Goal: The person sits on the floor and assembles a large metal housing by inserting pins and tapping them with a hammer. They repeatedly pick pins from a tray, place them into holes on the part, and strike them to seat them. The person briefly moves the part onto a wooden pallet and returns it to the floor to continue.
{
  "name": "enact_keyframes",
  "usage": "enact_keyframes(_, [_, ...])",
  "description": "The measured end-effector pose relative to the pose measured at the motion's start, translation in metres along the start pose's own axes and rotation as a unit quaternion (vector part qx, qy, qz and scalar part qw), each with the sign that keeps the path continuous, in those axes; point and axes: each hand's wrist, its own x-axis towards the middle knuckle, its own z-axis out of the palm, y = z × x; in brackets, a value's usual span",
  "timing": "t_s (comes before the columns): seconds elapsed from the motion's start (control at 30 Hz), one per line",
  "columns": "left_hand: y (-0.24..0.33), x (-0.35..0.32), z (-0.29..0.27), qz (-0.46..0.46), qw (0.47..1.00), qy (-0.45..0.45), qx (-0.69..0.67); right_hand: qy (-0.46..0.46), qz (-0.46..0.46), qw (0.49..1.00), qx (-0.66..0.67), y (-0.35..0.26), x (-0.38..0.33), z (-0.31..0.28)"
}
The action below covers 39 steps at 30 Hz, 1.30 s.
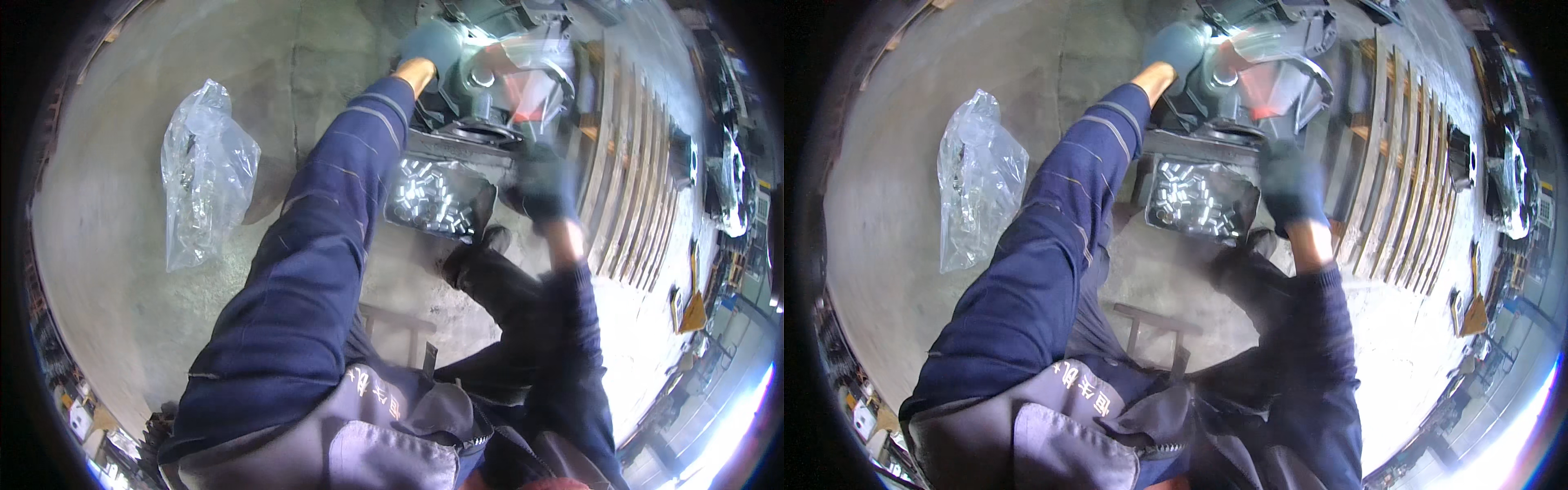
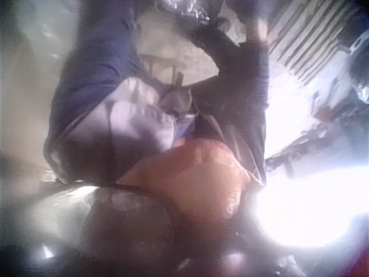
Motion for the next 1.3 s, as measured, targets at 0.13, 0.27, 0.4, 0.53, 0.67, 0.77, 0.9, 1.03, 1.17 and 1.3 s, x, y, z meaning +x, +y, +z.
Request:
enact_keyframes(0.13, [-0.002,-0.002,0.004,-0.036,0.997,0.056,0.040,0.043,-0.151,0.984,-0.078,0.047,0.013,0.002])
enact_keyframes(0.27, [0.000,0.000,0.012,-0.088,0.994,0.051,-0.032,0.165,-0.185,0.969,0.016,0.027,0.027,-0.123])
enact_keyframes(0.4, [0.001,0.002,0.013,-0.063,0.996,0.029,-0.052,0.248,-0.092,0.892,0.366,-0.016,0.015,-0.115])
enact_keyframes(0.53, [-0.002,-0.002,0.008,-0.041,0.999,0.032,-0.005,-0.041,0.021,0.999,-0.009,0.003,-0.011,0.011])
enact_keyframes(0.67, [-0.003,-0.001,0.004,-0.043,0.998,0.002,0.041,0.052,-0.091,0.992,-0.075,0.052,0.010,-0.013])
enact_keyframes(0.77, [-0.002,0.002,0.012,-0.092,0.994,0.030,-0.042,0.115,-0.169,0.977,-0.059,0.043,0.032,-0.107])
enact_keyframes(0.9, [-0.003,0.008,0.022,-0.070,0.997,0.041,0.005,0.304,-0.123,0.906,0.269,0.001,0.031,-0.138])
enact_keyframes(1.03, [-0.010,0.012,0.016,-0.036,0.999,0.038,-0.012,0.063,-0.038,0.984,0.162,0.009,-0.001,-0.001])
enact_keyframes(1.17, [-0.015,0.012,0.006,0.046,0.995,0.058,0.072,0.019,-0.012,0.999,0.024,0.068,0.005,0.020])
enact_keyframes(1.3, [-0.009,0.008,0.016,-0.047,0.997,0.062,-0.010,0.115,-0.097,0.986,-0.067,0.052,0.028,-0.102])
